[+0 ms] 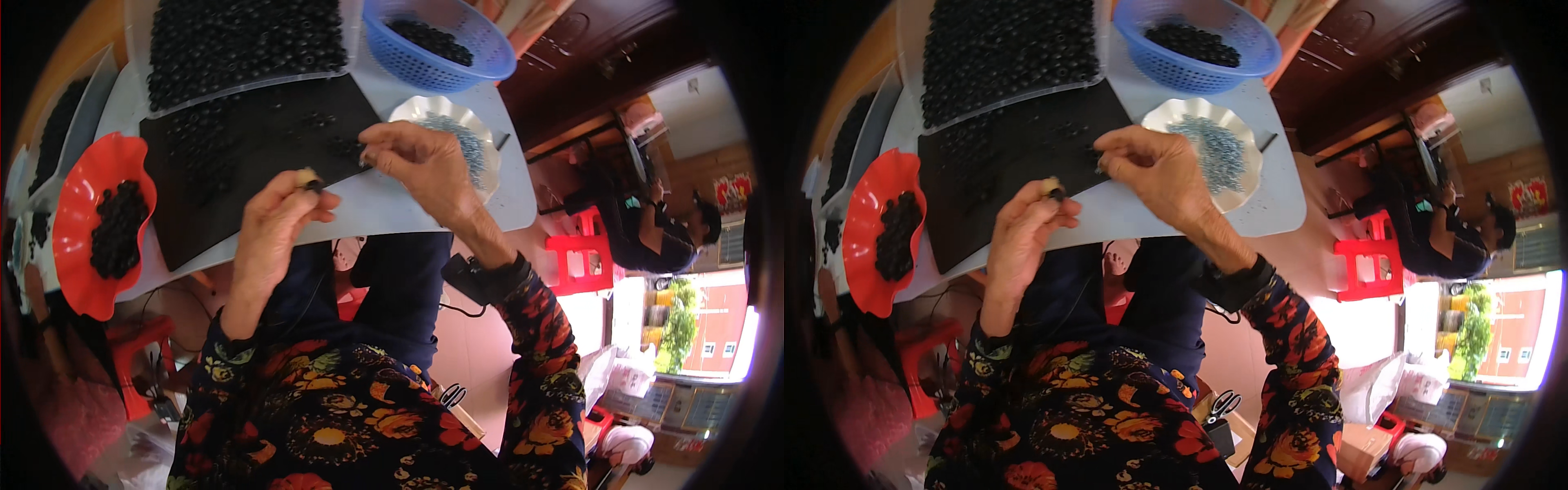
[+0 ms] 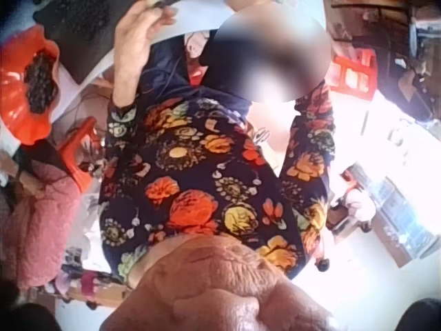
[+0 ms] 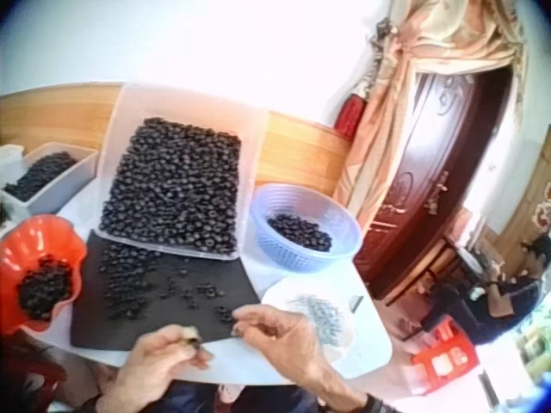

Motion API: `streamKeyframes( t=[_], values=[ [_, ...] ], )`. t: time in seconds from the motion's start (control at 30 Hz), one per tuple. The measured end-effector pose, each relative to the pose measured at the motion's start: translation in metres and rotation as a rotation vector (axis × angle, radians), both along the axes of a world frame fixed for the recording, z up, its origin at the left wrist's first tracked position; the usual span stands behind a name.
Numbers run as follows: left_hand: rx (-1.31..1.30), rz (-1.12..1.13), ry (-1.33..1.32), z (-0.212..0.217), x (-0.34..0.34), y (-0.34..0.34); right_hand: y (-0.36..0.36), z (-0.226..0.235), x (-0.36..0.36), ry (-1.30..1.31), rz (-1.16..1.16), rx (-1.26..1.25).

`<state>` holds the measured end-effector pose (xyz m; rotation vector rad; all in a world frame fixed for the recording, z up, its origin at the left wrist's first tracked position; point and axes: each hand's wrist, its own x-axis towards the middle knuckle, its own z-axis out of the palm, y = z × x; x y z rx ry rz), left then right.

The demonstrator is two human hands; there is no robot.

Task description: Inserting small blue decorative beads into circular black plastic components by hand.

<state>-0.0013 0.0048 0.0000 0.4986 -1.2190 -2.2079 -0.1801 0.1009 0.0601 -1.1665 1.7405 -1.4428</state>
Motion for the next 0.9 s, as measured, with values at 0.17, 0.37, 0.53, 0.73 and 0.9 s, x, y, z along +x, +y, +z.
streamKeyframes(
  t=[0.17, 0.37, 0.53, 0.73, 0.9],
  values=[
    [0.0, -0.08, 0.021, 0.0, 0.001, -0.003, -0.01, -0.01, 0.033, 0.089, 0.066, 0.023],
    [-0.043, -0.027, -0.045, -0.005, 0.004, -0.005, -0.017, -0.016, 0.043, 0.079, 0.031, -0.036],
    [-0.16, -0.04, -0.044, -0.005, 0.004, -0.006, -0.019, -0.013, 0.046, 0.149, 0.061, -0.019],
    [-0.246, 0.012, -0.064, -0.004, 0.007, -0.002, -0.021, -0.013, 0.047, 0.227, 0.088, 0.053],
    [-0.201, 0.082, 0.009, -0.006, 0.008, -0.003, -0.023, -0.021, 0.056, 0.103, 0.071, 0.013]
  ],
)
